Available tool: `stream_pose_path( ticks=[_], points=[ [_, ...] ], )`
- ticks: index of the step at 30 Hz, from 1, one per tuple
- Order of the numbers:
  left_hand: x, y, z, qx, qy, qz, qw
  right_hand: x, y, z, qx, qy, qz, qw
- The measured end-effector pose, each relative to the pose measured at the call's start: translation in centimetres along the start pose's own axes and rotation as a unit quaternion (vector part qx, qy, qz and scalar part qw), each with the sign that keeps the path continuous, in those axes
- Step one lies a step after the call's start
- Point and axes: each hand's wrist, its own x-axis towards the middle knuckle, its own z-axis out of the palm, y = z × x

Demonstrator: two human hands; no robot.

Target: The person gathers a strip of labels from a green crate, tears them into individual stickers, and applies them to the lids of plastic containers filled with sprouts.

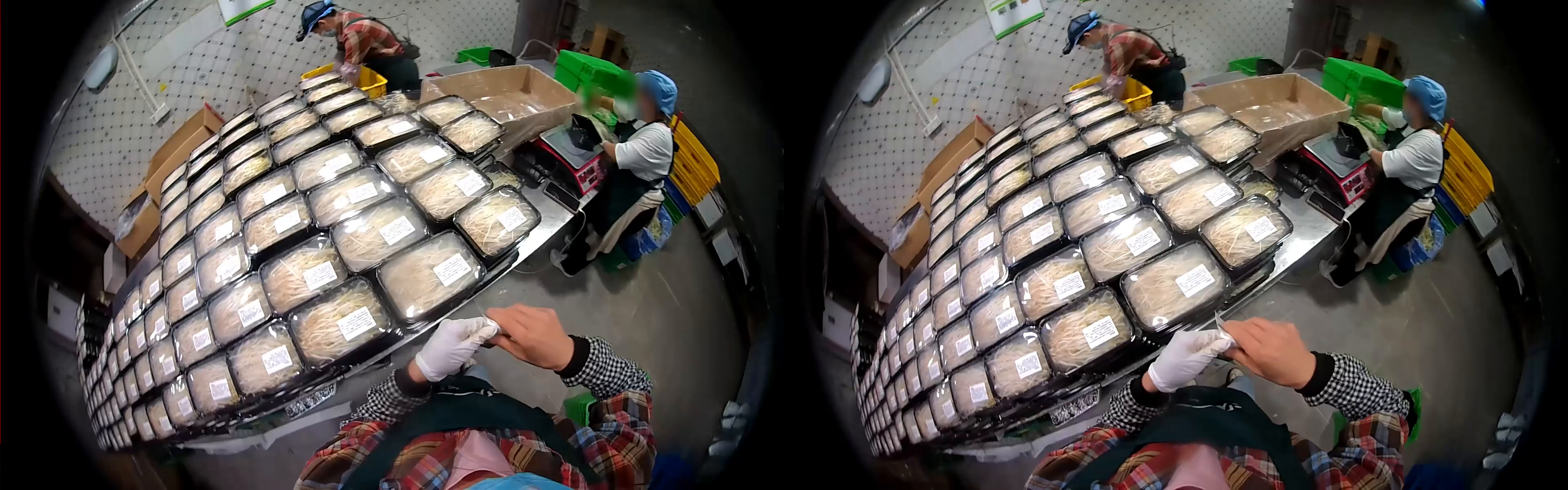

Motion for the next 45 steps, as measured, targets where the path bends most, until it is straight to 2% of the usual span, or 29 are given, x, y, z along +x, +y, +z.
stream_pose_path(
  ticks=[1,4,6,7,8,9,10,11,12,13,14,15,16,17,18,19,21,24,29,32,35,36,37,39,40,43,45],
  points=[
    [0.1,0.8,0.7,0.046,0.012,0.01,0.999,-0.1,1.3,0.0,0.022,-0.012,-0.007,1.0],
    [0.7,2.0,2.7,0.008,0.053,-0.028,0.998,-0.1,4.5,-1.0,0.086,-0.07,-0.052,0.992],
    [1.3,0.4,3.8,0.07,0.062,0.002,0.996,-0.3,7.0,-1.4,0.134,-0.145,-0.085,0.977],
    [1.7,-0.1,4.4,0.099,0.066,0.018,0.993,-0.3,8.5,-1.7,0.233,-0.231,-0.025,0.944],
    [1.6,0.7,4.8,0.069,0.041,0.012,0.997,-0.3,9.8,-2.0,0.324,-0.314,0.037,0.892],
    [1.4,1.6,4.5,0.106,-0.004,-0.021,0.994,-0.1,11.3,-2.3,0.405,-0.391,0.1,0.82],
    [1.0,1.0,4.3,0.075,-0.002,-0.009,0.997,0.2,13.0,-2.6,0.502,-0.38,0.162,0.76],
    [0.5,0.3,4.1,0.043,-0.001,0.004,0.999,0.7,15.3,-3.3,0.558,-0.338,0.217,0.726],
    [-0.1,1.1,3.5,0.041,0.012,-0.037,0.998,1.4,17.4,-4.0,0.623,-0.25,0.296,0.68],
    [-0.9,-0.4,3.1,0.013,0.048,-0.043,0.998,2.6,18.2,-5.5,0.661,-0.14,0.318,0.665],
    [-1.9,0.0,2.9,-0.017,0.081,-0.054,0.995,3.8,17.8,-6.3,0.66,0.016,0.3,0.689],
    [-2.5,0.5,2.9,-0.047,0.113,-0.063,0.991,4.5,18.5,-5.8,0.638,0.117,0.216,0.73],
    [-2.6,0.1,3.3,-0.122,0.139,-0.034,0.982,5.0,17.8,-5.1,0.55,0.178,0.157,0.801],
    [-2.6,0.0,3.3,-0.109,0.157,-0.028,0.981,5.9,16.6,-4.2,0.451,0.235,0.095,0.856],
    [-2.7,0.0,3.3,-0.097,0.175,-0.023,0.979,6.7,16.2,-3.4,0.297,0.233,-0.029,0.926],
    [-2.8,-0.2,3.3,-0.085,0.193,-0.017,0.977,7.4,16.1,-2.6,0.131,0.221,-0.153,0.954],
    [-2.9,-0.6,3.3,-0.08,0.217,0.004,0.973,7.2,16.7,1.0,0.131,0.18,-0.155,0.963],
    [-3.2,-0.6,3.3,-0.096,0.248,0.012,0.964,6.8,17.6,2.9,0.13,0.148,-0.156,0.968],
    [-2.5,-1.3,2.9,-0.065,0.252,0.004,0.965,6.6,18.2,4.1,0.147,0.115,-0.144,0.972],
    [-1.9,-1.8,2.4,-0.056,0.247,0.002,0.967,6.4,18.6,4.0,0.089,0.064,-0.176,0.978],
    [-1.4,-1.8,2.5,-0.072,0.263,0.0,0.962,7.2,19.3,2.1,0.127,-0.015,-0.186,0.974],
    [-1.0,-1.7,2.5,-0.079,0.271,0.002,0.959,7.7,19.9,2.5,0.147,-0.037,-0.151,0.977],
    [-0.7,-1.5,2.6,-0.094,0.284,0.009,0.954,8.2,20.0,2.5,0.093,-0.01,-0.138,0.986],
    [0.0,-1.2,2.8,-0.122,0.309,0.021,0.943,9.4,20.8,3.3,0.011,-0.045,-0.185,0.982],
    [0.3,-1.3,3.0,-0.117,0.338,0.03,0.934,10.0,21.3,3.5,0.019,-0.062,-0.193,0.979],
    [0.6,-1.0,2.9,-0.095,0.389,0.029,0.916,10.8,19.9,1.5,-0.068,-0.025,-0.203,0.976],
    [1.1,0.1,3.0,-0.07,0.433,0.048,0.898,10.3,17.0,1.0,0.116,0.008,-0.129,0.985]
  ],
)
